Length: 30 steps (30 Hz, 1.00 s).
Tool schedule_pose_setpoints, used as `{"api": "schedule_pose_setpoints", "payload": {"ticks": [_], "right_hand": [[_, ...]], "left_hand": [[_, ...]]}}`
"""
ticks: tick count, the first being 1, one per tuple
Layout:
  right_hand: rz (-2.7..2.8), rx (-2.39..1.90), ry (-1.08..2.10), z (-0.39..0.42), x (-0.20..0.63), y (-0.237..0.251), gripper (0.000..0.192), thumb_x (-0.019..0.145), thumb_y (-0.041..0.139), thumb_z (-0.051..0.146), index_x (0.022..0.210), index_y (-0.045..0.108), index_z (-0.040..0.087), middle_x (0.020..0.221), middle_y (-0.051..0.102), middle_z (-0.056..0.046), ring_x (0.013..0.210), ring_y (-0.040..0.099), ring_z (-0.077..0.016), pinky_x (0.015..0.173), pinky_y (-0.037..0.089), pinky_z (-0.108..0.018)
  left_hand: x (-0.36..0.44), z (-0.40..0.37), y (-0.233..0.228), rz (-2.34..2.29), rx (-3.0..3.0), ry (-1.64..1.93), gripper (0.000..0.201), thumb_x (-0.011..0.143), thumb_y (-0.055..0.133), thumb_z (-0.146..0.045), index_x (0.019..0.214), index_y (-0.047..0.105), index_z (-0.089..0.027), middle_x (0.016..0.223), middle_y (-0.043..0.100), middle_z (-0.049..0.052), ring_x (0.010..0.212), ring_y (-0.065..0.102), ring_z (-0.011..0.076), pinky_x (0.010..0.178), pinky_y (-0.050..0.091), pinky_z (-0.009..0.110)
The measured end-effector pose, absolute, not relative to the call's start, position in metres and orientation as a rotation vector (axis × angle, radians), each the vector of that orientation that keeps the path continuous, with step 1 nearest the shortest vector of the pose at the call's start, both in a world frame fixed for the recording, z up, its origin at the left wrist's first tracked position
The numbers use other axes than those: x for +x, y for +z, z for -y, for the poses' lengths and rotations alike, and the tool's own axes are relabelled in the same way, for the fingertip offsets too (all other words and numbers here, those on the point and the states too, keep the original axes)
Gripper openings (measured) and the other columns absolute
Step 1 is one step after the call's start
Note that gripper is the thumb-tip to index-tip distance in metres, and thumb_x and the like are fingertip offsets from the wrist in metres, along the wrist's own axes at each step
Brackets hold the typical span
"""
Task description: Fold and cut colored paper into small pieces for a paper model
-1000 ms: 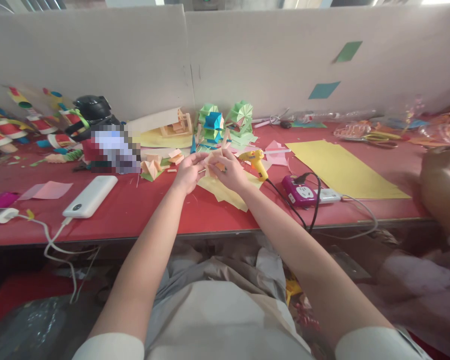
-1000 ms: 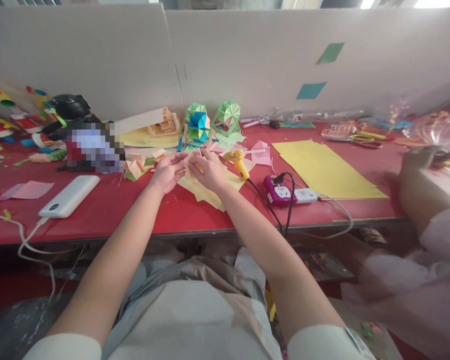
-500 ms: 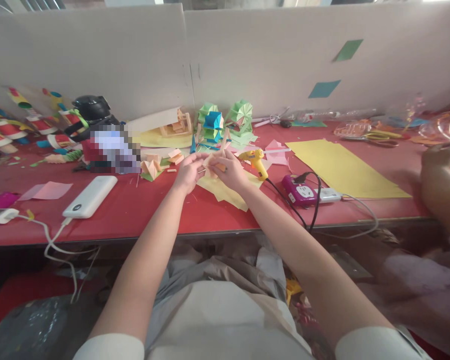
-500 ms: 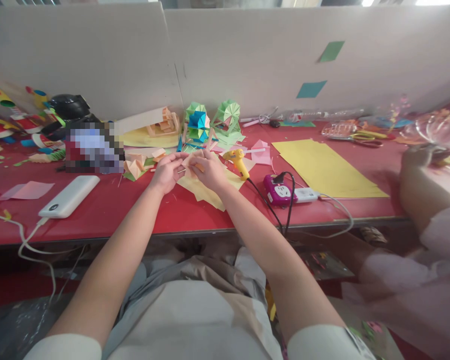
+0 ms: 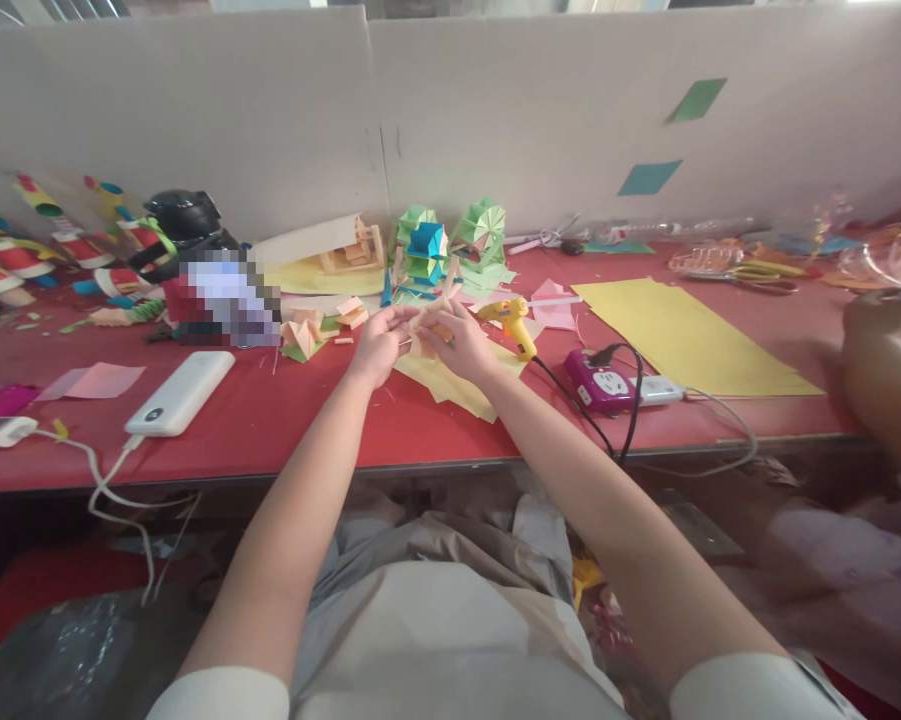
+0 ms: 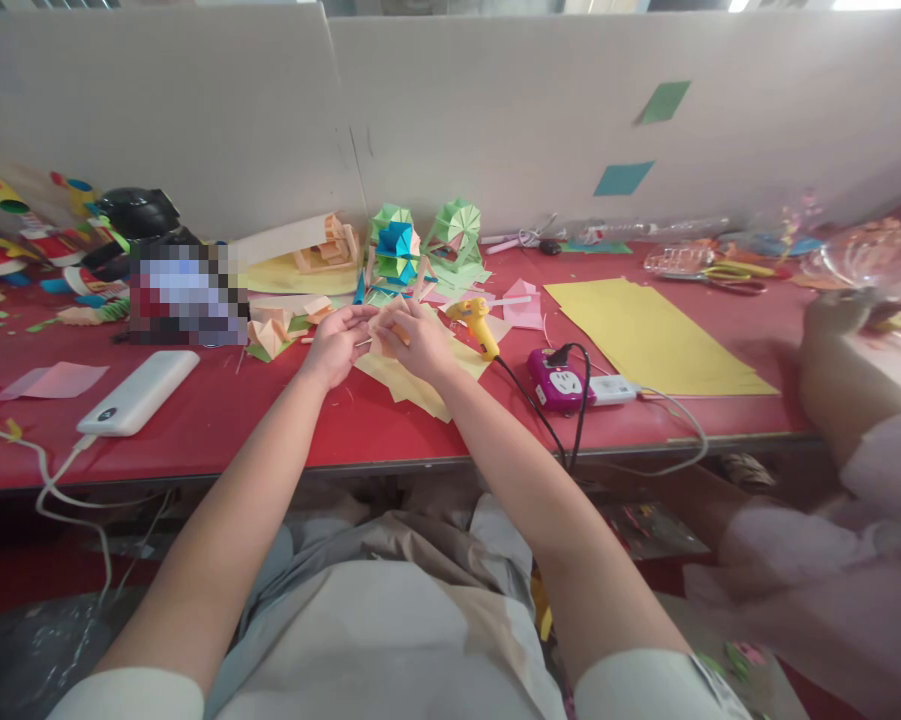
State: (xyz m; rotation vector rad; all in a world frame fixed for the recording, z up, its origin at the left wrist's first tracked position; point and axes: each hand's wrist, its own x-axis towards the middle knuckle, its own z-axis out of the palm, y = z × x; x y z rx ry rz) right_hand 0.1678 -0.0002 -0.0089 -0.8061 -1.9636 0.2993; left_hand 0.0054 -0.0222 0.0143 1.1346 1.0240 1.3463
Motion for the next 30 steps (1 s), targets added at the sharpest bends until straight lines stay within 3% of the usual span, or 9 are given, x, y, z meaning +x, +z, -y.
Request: {"api": "schedule_pose_setpoints", "payload": {"ticks": [12, 19, 30], "right_hand": [[1.844, -0.945, 0.399, -0.0046, 0.1680, -0.0099, 0.020, 0.086, 0.069, 0.037, 0.079, 0.061, 0.020, 0.095, 0.057, -0.007, 0.085, 0.056, -0.0208, 0.086, 0.047, -0.037], [1.838, -0.981, 0.437, -0.0060, 0.1677, -0.0117, 0.022, 0.084, 0.069, 0.037, 0.074, 0.058, 0.020, 0.093, 0.057, -0.006, 0.083, 0.053, -0.0196, 0.084, 0.046, -0.037], [1.847, -0.988, 0.475, -0.0067, 0.1675, -0.0127, 0.023, 0.084, 0.066, 0.038, 0.074, 0.056, 0.020, 0.088, 0.055, -0.004, 0.083, 0.052, -0.0192, 0.078, 0.042, -0.034]], "left_hand": [[0.0052, 0.0232, 0.0148, -1.083, 1.165, 1.313, 0.028, 0.075, 0.056, -0.004, 0.096, 0.069, -0.017, 0.097, 0.067, 0.004, 0.078, 0.060, 0.0113, 0.071, 0.049, 0.023], [0.0064, 0.0256, 0.0178, -1.128, 1.211, 1.251, 0.031, 0.075, 0.053, -0.004, 0.099, 0.068, -0.017, 0.110, 0.068, 0.006, 0.082, 0.060, 0.0122, 0.073, 0.049, 0.024], [0.0052, 0.0244, 0.0142, -1.089, 1.227, 1.254, 0.022, 0.079, 0.059, -0.009, 0.097, 0.070, -0.016, 0.098, 0.070, 0.005, 0.069, 0.055, 0.0083, 0.064, 0.044, 0.020]]}}
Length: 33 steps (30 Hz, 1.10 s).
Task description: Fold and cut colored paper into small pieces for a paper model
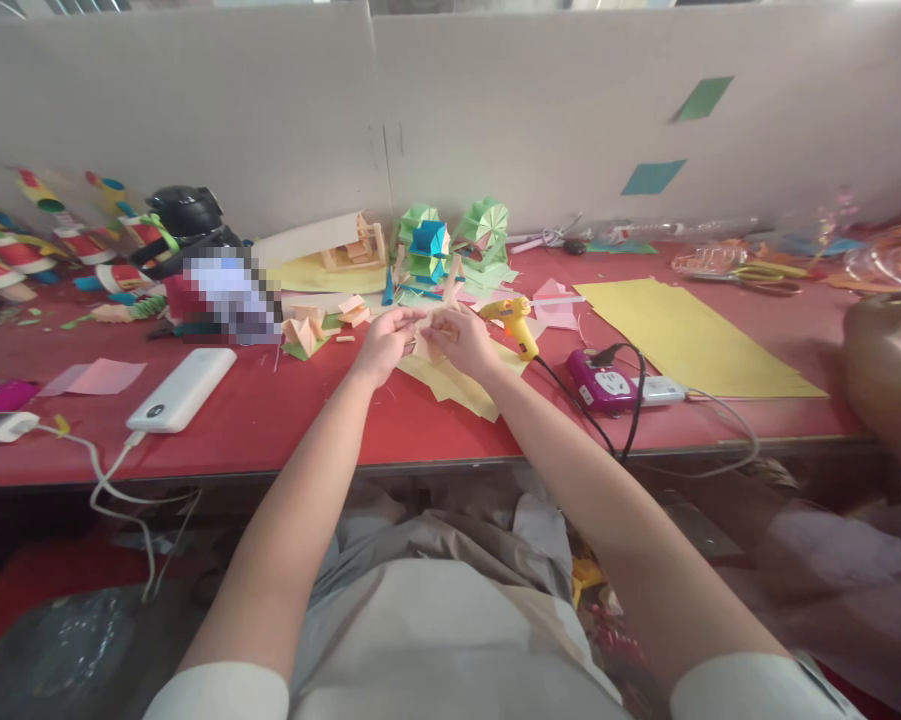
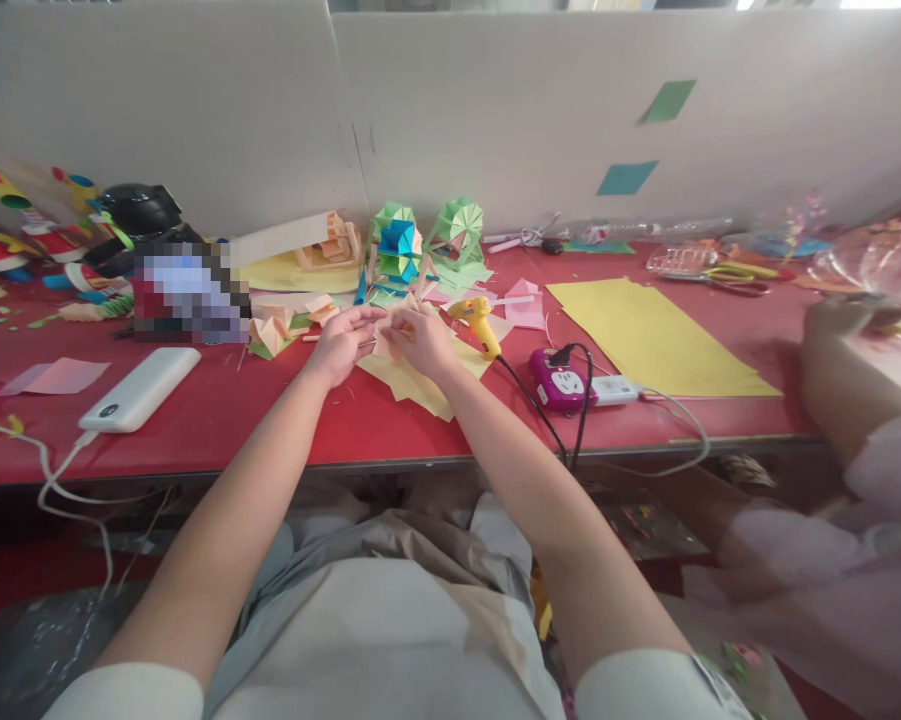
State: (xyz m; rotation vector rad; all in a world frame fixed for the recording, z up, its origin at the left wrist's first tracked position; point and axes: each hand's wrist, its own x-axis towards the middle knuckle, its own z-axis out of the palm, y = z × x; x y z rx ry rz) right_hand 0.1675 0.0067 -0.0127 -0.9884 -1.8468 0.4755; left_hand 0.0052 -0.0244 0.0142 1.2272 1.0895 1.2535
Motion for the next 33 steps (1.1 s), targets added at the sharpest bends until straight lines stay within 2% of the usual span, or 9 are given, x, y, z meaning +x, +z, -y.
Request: {"api": "schedule_pose_setpoints", "payload": {"ticks": [5, 9, 18, 21, 23, 26, 28, 31, 33], "right_hand": [[1.857, -0.996, 0.468, -0.008, 0.168, -0.013, 0.018, 0.083, 0.065, 0.033, 0.074, 0.056, 0.020, 0.087, 0.056, -0.004, 0.083, 0.053, -0.0194, 0.078, 0.043, -0.034], [1.850, -1.006, 0.461, -0.007, 0.167, -0.013, 0.021, 0.084, 0.067, 0.036, 0.074, 0.056, 0.021, 0.086, 0.057, -0.004, 0.081, 0.053, -0.0191, 0.076, 0.043, -0.033], [1.838, -1.067, 0.478, -0.005, 0.166, -0.010, 0.029, 0.082, 0.071, 0.040, 0.069, 0.054, 0.020, 0.080, 0.056, -0.003, 0.077, 0.051, -0.0176, 0.072, 0.042, -0.032], [1.804, -1.044, 0.492, -0.004, 0.167, -0.008, 0.026, 0.083, 0.071, 0.042, 0.076, 0.058, 0.020, 0.082, 0.060, -0.003, 0.076, 0.053, -0.0171, 0.072, 0.042, -0.031], [1.774, -1.013, 0.525, -0.003, 0.168, -0.008, 0.027, 0.082, 0.072, 0.044, 0.090, 0.062, 0.020, 0.087, 0.064, -0.003, 0.075, 0.054, -0.0165, 0.071, 0.043, -0.031], [1.780, -0.978, 0.564, -0.005, 0.169, -0.008, 0.043, 0.077, 0.078, 0.046, 0.109, 0.063, 0.021, 0.097, 0.067, -0.004, 0.076, 0.056, -0.0164, 0.070, 0.046, -0.030], [1.829, -0.954, 0.553, -0.006, 0.170, -0.009, 0.038, 0.077, 0.078, 0.046, 0.102, 0.065, 0.021, 0.100, 0.066, -0.006, 0.080, 0.058, -0.0175, 0.071, 0.049, -0.031], [1.938, -1.005, 0.451, -0.007, 0.173, -0.010, 0.027, 0.082, 0.074, 0.046, 0.080, 0.066, 0.020, 0.096, 0.062, -0.007, 0.084, 0.059, -0.0204, 0.070, 0.049, -0.033], [2.016, -1.080, 0.355, -0.007, 0.175, -0.010, 0.027, 0.085, 0.072, 0.045, 0.077, 0.067, 0.020, 0.099, 0.063, -0.009, 0.090, 0.060, -0.0239, 0.071, 0.049, -0.036]], "left_hand": [[0.005, 0.021, 0.008, -1.058, 1.348, 1.296, 0.028, 0.072, 0.077, -0.020, 0.098, 0.069, -0.015, 0.101, 0.074, 0.008, 0.064, 0.055, 0.0090, 0.057, 0.041, 0.021], [0.005, 0.018, 0.006, -1.091, 1.351, 1.292, 0.024, 0.075, 0.071, -0.015, 0.099, 0.069, -0.016, 0.100, 0.075, 0.008, 0.056, 0.048, 0.0070, 0.055, 0.039, 0.022], [0.002, 0.015, 0.002, -1.105, 1.395, 1.303, 0.021, 0.078, 0.066, -0.012, 0.098, 0.070, -0.016, 0.089, 0.075, 0.005, 0.054, 0.047, 0.0080, 0.054, 0.035, 0.023], [0.002, 0.014, 0.001, -1.095, 1.417, 1.329, 0.021, 0.078, 0.064, -0.011, 0.098, 0.070, -0.016, 0.088, 0.074, 0.006, 0.054, 0.048, 0.0082, 0.055, 0.035, 0.023], [0.001, 0.013, 0.001, -1.107, 1.406, 1.365, 0.022, 0.078, 0.062, -0.009, 0.098, 0.069, -0.016, 0.090, 0.074, 0.006, 0.057, 0.052, 0.0092, 0.057, 0.038, 0.023], [-0.002, 0.011, 0.000, -1.177, 1.375, 1.412, 0.023, 0.078, 0.058, -0.006, 0.097, 0.068, -0.016, 0.093, 0.074, 0.007, 0.067, 0.060, 0.0123, 0.064, 0.045, 0.025], [-0.004, 0.010, 0.000, -1.232, 1.396, 1.426, 0.023, 0.079, 0.056, -0.006, 0.096, 0.068, -0.016, 0.095, 0.074, 0.007, 0.077, 0.065, 0.0156, 0.072, 0.049, 0.027], [-0.006, 0.009, -0.001, -1.265, 1.542, 1.461, 0.022, 0.079, 0.055, -0.004, 0.093, 0.068, -0.016, 0.102, 0.074, 0.008, 0.097, 0.069, 0.0193, 0.088, 0.051, 0.031], [-0.005, 0.011, -0.001, -1.258, 1.681, 1.474, 0.023, 0.081, 0.054, -0.004, 0.093, 0.067, -0.017, 0.106, 0.073, 0.008, 0.103, 0.068, 0.0199, 0.094, 0.050, 0.032]]}}
